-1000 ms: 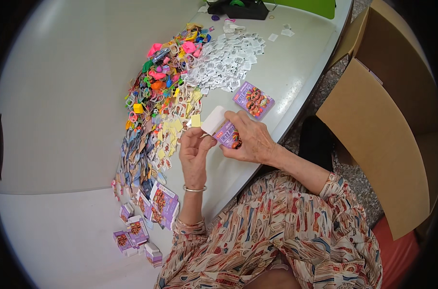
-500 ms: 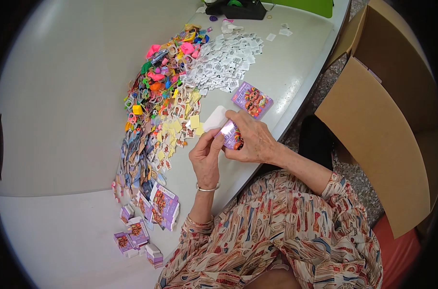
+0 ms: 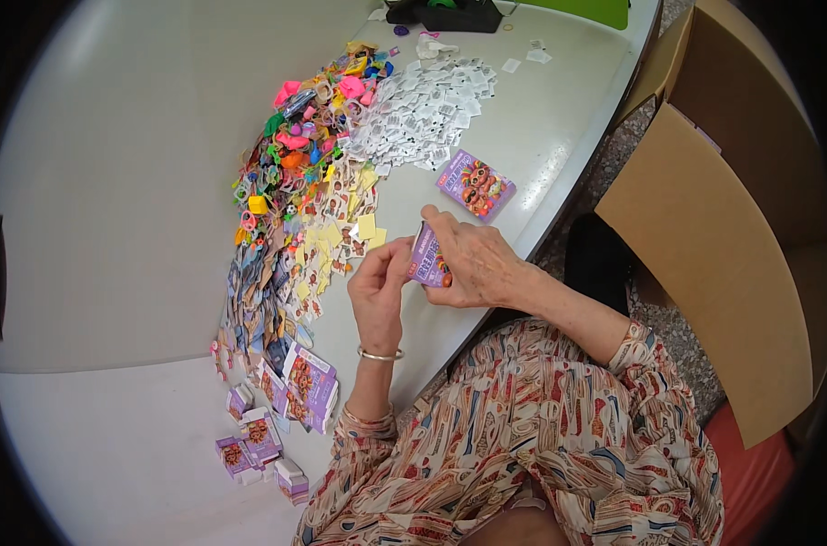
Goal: The person is packaging small colorful toy components into small plastic bags.
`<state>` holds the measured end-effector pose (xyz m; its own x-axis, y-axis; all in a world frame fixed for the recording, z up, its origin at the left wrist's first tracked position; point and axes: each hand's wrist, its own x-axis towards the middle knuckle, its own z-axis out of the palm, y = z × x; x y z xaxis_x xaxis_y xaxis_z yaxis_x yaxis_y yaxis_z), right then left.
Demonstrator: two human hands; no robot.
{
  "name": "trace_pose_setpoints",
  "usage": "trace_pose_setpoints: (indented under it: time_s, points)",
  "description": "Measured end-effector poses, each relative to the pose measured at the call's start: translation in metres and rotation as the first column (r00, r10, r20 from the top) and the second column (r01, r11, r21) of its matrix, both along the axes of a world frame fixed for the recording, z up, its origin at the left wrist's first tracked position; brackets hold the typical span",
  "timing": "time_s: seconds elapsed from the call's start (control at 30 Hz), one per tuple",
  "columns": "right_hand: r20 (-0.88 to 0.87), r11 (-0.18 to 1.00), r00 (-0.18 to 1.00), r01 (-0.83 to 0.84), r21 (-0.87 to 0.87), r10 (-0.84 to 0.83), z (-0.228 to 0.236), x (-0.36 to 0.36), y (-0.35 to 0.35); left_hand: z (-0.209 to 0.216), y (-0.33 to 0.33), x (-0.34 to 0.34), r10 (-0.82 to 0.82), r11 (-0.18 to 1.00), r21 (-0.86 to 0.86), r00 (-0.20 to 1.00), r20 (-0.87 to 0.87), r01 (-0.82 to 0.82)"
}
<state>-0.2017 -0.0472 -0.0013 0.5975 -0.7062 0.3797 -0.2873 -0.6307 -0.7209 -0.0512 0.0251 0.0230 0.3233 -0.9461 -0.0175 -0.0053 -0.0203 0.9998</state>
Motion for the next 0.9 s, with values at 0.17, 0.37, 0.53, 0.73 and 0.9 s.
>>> trace_pose_setpoints:
  time_s: [0.17, 0.37, 0.53, 0.73, 0.9]
  points:
    - [-0.122, 0.999, 0.991, -0.048, 0.007, 0.049, 0.006, -0.002, 0.003, 0.005, 0.001, 0.0, -0.065, 0.996, 0.068, 0.992, 0.105, 0.058]
    - [-0.121, 0.998, 0.991, -0.064, -0.002, 0.063, 0.006, -0.003, 0.006, -0.003, 0.004, 0.005, -0.015, 0.999, 0.054, 0.968, 0.25, 0.002]
    - [-0.147, 0.996, 0.986, -0.08, 0.024, 0.083, 0.001, -0.004, 0.005, 0.007, 0.007, -0.005, -0.048, 0.996, 0.092, 0.872, 0.487, 0.003]
    - [-0.163, 0.995, 0.982, -0.094, 0.009, 0.095, 0.002, 0.001, 0.01, -0.002, 0.025, -0.02, -0.001, 0.993, -0.07, 0.592, 0.806, 0.098]
    - [-0.139, 0.993, 0.989, -0.061, -0.105, 0.046, -0.011, -0.001, 0.009, -0.021, 0.029, -0.034, 0.112, 0.994, -0.09, 0.631, 0.767, -0.067]
